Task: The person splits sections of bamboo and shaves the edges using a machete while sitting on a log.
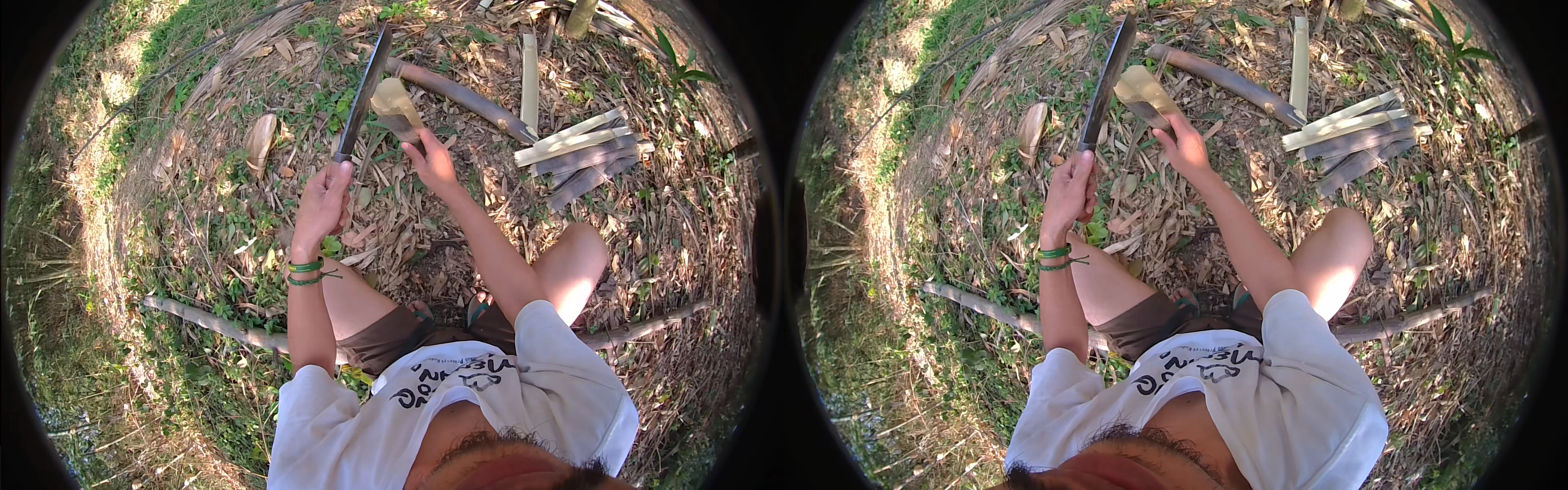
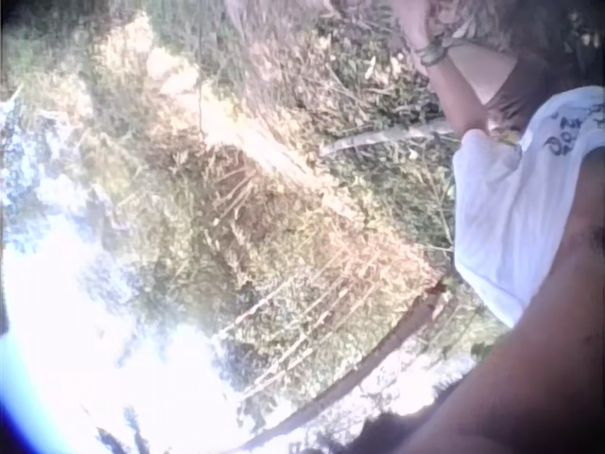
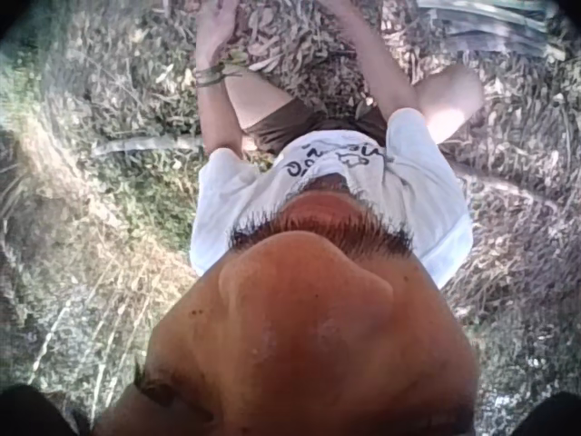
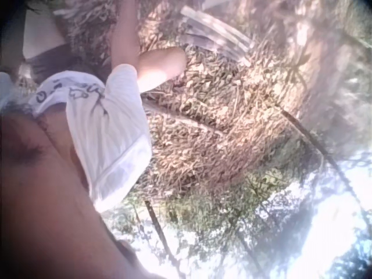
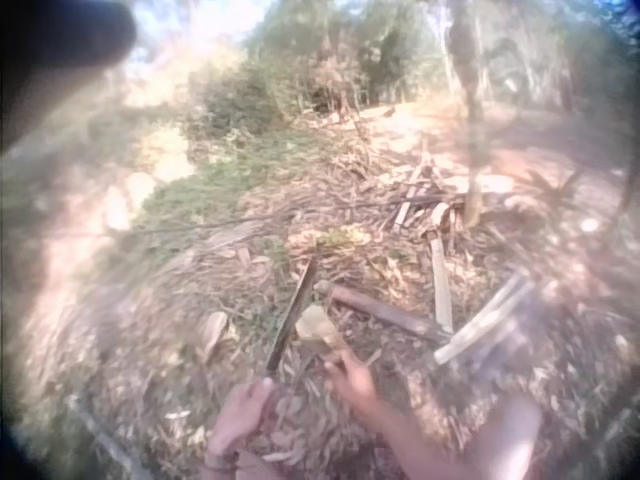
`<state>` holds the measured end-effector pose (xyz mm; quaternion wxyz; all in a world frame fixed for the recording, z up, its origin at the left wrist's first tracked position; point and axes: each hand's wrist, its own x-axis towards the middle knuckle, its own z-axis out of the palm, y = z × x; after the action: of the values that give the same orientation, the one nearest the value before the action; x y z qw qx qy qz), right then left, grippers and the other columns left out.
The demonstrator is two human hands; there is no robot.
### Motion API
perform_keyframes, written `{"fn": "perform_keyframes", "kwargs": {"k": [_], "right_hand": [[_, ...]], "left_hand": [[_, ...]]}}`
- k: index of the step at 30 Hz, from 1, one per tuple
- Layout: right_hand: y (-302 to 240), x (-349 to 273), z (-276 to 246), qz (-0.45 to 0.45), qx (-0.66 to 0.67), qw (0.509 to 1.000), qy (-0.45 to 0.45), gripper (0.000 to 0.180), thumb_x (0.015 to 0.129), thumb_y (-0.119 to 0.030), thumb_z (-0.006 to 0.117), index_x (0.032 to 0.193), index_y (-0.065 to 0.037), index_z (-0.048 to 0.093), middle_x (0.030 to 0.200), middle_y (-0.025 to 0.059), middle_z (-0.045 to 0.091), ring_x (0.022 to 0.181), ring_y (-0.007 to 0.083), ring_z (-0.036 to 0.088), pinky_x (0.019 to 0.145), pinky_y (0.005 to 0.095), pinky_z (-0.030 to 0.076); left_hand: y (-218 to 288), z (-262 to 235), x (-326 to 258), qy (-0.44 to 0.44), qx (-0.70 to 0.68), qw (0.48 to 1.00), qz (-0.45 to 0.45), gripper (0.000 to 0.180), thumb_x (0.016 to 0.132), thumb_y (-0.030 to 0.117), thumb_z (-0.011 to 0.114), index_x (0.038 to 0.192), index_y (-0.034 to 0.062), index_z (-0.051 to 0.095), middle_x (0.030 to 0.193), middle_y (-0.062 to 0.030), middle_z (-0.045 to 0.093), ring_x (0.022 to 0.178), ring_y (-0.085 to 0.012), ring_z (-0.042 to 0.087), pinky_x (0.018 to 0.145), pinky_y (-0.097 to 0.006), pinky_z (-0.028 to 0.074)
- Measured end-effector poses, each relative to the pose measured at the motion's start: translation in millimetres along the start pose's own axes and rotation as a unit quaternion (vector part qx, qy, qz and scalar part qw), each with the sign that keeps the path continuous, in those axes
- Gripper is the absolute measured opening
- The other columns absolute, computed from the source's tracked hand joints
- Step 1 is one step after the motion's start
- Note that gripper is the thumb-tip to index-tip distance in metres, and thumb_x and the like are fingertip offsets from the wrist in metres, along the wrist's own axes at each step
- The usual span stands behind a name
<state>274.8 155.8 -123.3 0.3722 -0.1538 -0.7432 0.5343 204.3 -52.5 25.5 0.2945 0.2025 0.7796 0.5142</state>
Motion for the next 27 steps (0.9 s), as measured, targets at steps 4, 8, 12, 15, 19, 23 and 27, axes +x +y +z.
{"fn": "perform_keyframes", "kwargs": {"k": [4,8,12,15,19,23,27], "right_hand": [[23.3,17.1,-54.9,0.067,0.028,0.982,-0.175,0.046,0.097,-0.026,0.071,0.131,0.000,0.056,0.113,0.0162,0.070,0.106,0.0254,0.066,0.093,0.0379,0.050],[35.1,24.6,-83.6,0.167,0.166,0.938,-0.256,0.050,0.097,-0.028,0.071,0.137,-0.004,0.054,0.125,0.0065,0.067,0.113,0.0158,0.061,0.099,0.0349,0.048],[46.3,41.9,-96.4,0.140,0.181,0.917,-0.326,0.050,0.097,-0.030,0.072,0.137,-0.004,0.056,0.129,0.0063,0.065,0.117,0.0159,0.060,0.103,0.0344,0.046],[65.4,68.3,-115.4,0.212,0.044,0.893,-0.394,0.058,0.090,-0.032,0.077,0.137,-0.004,0.058,0.130,0.0110,0.066,0.119,0.0215,0.062,0.104,0.0365,0.047],[156.2,94.0,-161.0,0.257,-0.298,0.863,-0.318,0.073,0.078,-0.036,0.082,0.140,-0.006,0.058,0.138,0.0169,0.061,0.128,0.0304,0.058,0.107,0.0405,0.047],[240.8,99.8,-190.2,0.270,-0.521,0.786,-0.195,0.094,0.077,-0.034,0.082,0.156,-0.010,0.036,0.161,0.0151,0.036,0.146,0.0324,0.039,0.116,0.0482,0.040],[274.9,107.9,-197.6,0.305,-0.571,0.733,-0.210,0.113,0.076,-0.038,0.083,0.163,-0.014,0.015,0.168,0.0092,0.024,0.155,0.0293,0.024,0.122,0.0594,0.024]], "left_hand": [[2.1,-27.0,10.3,-0.082,0.047,0.995,0.021,0.041,0.104,0.045,0.058,0.083,0.0094,0.053,0.055,0.0057,0.043,0.042,-0.0044,0.041,0.038,-0.023,0.031],[11.6,-24.8,19.0,-0.122,0.111,0.986,0.040,0.044,0.104,0.046,0.056,0.082,0.0089,0.053,0.055,0.0048,0.043,0.041,-0.0052,0.041,0.039,-0.023,0.031],[29.2,-3.9,18.8,-0.103,0.116,0.988,0.022,0.047,0.103,0.048,0.058,0.077,0.0094,0.050,0.055,0.0046,0.044,0.042,-0.0052,0.041,0.039,-0.023,0.031],[30.0,-2.5,12.7,-0.081,0.116,0.990,0.017,0.049,0.102,0.044,0.061,0.071,0.0084,0.050,0.055,0.0067,0.044,0.043,-0.0037,0.041,0.041,-0.024,0.032],[37.0,8.5,7.4,-0.100,0.102,0.990,0.008,0.042,0.103,0.035,0.062,0.073,0.0071,0.052,0.057,0.0080,0.043,0.050,-0.0020,0.037,0.045,-0.023,0.029],[25.2,14.5,-4.8,-0.079,0.115,0.990,0.015,0.039,0.102,0.031,0.064,0.075,0.0056,0.053,0.061,0.0075,0.043,0.057,-0.0027,0.037,0.050,-0.024,0.031],[45.5,30.7,-28.4,-0.033,0.123,0.992,-0.022,0.035,0.100,0.027,0.067,0.075,0.0053,0.053,0.062,0.0067,0.041,0.060,-0.0045,0.035,0.052,-0.026,0.030]]}}
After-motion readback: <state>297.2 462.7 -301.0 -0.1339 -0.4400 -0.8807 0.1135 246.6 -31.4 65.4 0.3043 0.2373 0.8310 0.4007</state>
